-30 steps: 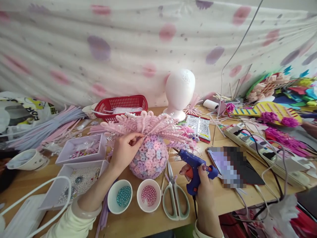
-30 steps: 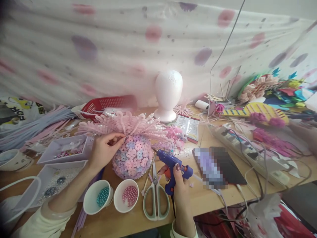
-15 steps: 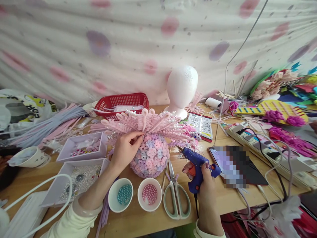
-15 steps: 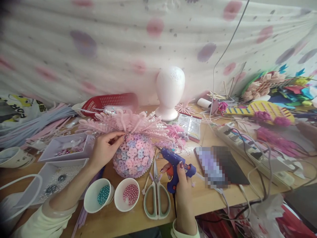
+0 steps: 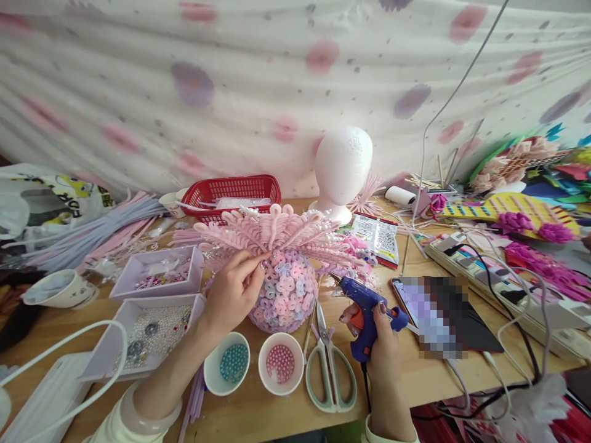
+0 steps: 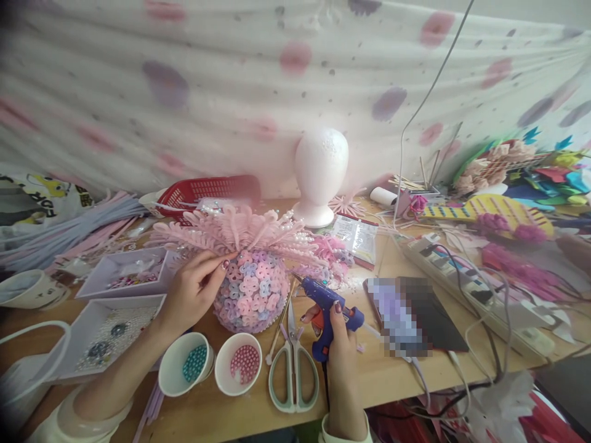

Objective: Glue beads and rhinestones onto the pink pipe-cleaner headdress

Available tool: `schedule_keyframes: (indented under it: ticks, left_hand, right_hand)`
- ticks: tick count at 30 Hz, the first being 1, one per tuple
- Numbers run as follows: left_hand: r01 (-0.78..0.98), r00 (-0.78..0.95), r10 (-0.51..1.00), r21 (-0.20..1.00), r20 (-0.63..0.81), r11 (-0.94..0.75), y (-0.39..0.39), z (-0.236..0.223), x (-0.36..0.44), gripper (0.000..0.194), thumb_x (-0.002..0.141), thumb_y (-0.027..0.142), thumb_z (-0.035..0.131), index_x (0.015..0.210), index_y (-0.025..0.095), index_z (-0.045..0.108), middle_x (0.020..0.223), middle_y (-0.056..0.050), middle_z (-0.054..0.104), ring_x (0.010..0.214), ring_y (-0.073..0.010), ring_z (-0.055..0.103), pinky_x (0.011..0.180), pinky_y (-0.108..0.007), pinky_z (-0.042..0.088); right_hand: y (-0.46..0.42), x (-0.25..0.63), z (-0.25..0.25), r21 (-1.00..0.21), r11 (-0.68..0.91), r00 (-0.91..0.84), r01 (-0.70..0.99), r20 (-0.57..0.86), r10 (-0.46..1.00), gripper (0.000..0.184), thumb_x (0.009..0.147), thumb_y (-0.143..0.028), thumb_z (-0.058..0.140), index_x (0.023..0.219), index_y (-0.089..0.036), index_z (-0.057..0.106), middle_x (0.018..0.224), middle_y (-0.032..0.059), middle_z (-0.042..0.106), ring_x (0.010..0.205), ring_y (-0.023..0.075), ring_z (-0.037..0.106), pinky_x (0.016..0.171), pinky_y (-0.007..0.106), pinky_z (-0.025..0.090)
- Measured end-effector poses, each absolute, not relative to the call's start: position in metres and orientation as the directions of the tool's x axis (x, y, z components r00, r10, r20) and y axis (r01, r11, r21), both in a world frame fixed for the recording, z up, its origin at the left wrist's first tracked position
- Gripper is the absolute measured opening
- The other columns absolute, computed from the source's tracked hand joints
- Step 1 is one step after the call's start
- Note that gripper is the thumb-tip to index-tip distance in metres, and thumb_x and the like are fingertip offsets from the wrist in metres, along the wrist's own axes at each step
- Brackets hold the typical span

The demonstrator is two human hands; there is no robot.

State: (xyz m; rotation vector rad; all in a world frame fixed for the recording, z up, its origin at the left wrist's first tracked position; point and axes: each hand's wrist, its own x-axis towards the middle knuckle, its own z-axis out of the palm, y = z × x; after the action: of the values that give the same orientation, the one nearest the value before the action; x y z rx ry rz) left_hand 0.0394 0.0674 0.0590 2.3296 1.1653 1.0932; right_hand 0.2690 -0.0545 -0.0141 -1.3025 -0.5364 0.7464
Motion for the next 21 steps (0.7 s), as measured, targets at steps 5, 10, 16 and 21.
schedule_keyframes:
  ticks: [5, 10, 16, 21]
  left_hand:
    - [0.559, 0.42, 0.768, 0.529, 0.483, -0.638, 0.064, 0.054, 0.042, 0.044, 0.098, 0.024, 0.045, 0.129, 0.012, 0.073, 0.089, -0.005, 0.063, 0.075, -0.0155, 0.062, 0.073, -0.029, 0.053]
    - [0.538, 0.433, 0.773, 0.556, 0.463, -0.634, 0.065, 0.052, 0.046, 0.044, 0.099, 0.024, 0.044, 0.129, 0.012, 0.073, 0.089, -0.005, 0.06, 0.077, -0.0174, 0.061, 0.077, -0.033, 0.053]
    - [0.537, 0.396, 0.808, 0.604, 0.436, -0.589, 0.065, 0.053, 0.043, 0.047, 0.1, 0.024, 0.042, 0.138, 0.012, 0.067, 0.095, -0.006, 0.061, 0.07, -0.0148, 0.056, 0.074, -0.032, 0.052]
    - [0.558, 0.41, 0.817, 0.597, 0.404, -0.576, 0.064, 0.05, 0.043, 0.045, 0.101, 0.025, 0.041, 0.135, 0.018, 0.07, 0.093, -0.005, 0.06, 0.072, -0.0148, 0.058, 0.072, -0.031, 0.051]
  right_hand:
    - [-0.055, 0.268, -0.016, -0.975, 0.072, 0.689, -0.211, -0.096, 0.718, 0.061, 0.075, -0.08, 0.072, 0.073, -0.02, 0.065, 0.064, 0.0028, 0.063, 0.054, 0.0138, 0.051, 0.049, 0.025, 0.04]
    - [-0.052, 0.265, -0.012, -0.973, 0.067, 0.664, -0.222, -0.101, 0.741, 0.064, 0.072, -0.083, 0.073, 0.069, -0.019, 0.064, 0.064, 0.0047, 0.065, 0.053, 0.0137, 0.05, 0.049, 0.025, 0.04]
    - [-0.053, 0.269, -0.015, -0.971, 0.074, 0.664, -0.227, -0.099, 0.741, 0.063, 0.071, -0.082, 0.075, 0.069, -0.019, 0.066, 0.064, 0.004, 0.064, 0.056, 0.0152, 0.053, 0.05, 0.027, 0.041]
    - [-0.056, 0.274, -0.026, -0.965, 0.065, 0.636, -0.252, -0.114, 0.763, 0.061, 0.076, -0.079, 0.073, 0.072, -0.019, 0.067, 0.061, 0.0035, 0.062, 0.049, 0.0141, 0.049, 0.043, 0.028, 0.034]
